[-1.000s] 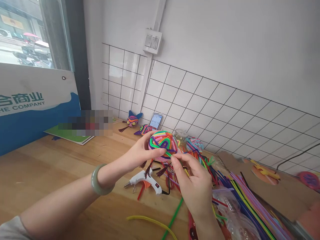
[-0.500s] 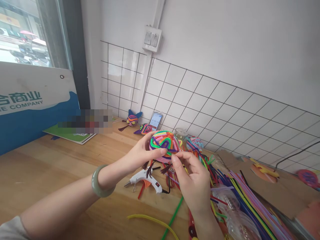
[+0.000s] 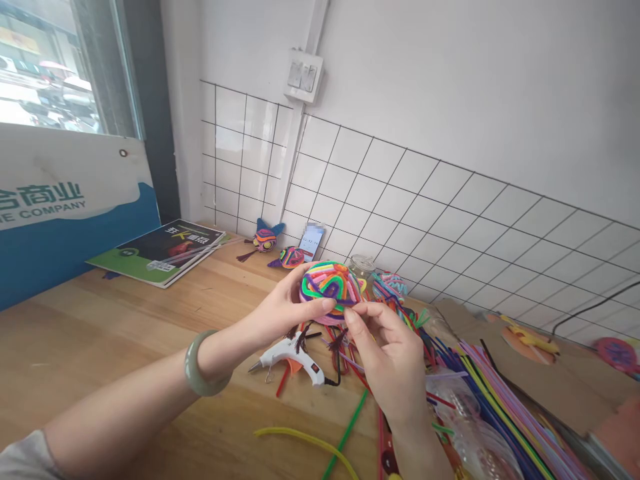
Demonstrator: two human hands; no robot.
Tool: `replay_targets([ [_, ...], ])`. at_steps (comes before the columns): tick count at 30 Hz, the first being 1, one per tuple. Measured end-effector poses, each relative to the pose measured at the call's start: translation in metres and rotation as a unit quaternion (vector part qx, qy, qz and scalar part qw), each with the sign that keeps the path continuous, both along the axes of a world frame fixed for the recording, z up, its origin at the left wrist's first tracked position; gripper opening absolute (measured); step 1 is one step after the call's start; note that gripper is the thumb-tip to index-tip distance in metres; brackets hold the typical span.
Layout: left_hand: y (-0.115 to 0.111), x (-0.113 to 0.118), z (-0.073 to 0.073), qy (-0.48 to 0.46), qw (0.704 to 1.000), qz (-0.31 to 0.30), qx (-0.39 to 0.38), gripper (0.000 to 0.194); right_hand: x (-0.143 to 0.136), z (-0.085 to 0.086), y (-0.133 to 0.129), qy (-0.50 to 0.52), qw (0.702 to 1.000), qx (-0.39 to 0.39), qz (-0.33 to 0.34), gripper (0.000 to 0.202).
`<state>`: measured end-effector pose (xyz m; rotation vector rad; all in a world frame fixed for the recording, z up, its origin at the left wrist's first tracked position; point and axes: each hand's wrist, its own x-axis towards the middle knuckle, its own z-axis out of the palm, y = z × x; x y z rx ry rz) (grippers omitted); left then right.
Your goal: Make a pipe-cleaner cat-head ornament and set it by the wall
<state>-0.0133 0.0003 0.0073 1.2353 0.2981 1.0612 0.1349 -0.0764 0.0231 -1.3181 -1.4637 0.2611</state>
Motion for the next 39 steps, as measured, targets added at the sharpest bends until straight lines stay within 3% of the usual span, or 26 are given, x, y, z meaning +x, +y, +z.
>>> replay_targets([
  [14, 0.0049, 0.0024, -0.0087, 0.006, 0.999, -0.026, 0.034, 0.079, 0.0072, -0.0013, 0.0020, 0.016, 0.999, -0.037, 0.011, 0.020],
  [39, 0.0011, 0.0034, -0.0060, 0.020, 1.000, 0.005, 0.007, 0.068, 0.0067, -0.0039, 0.0055, 0.026, 0.999, -0.031, 0.006, 0.021],
])
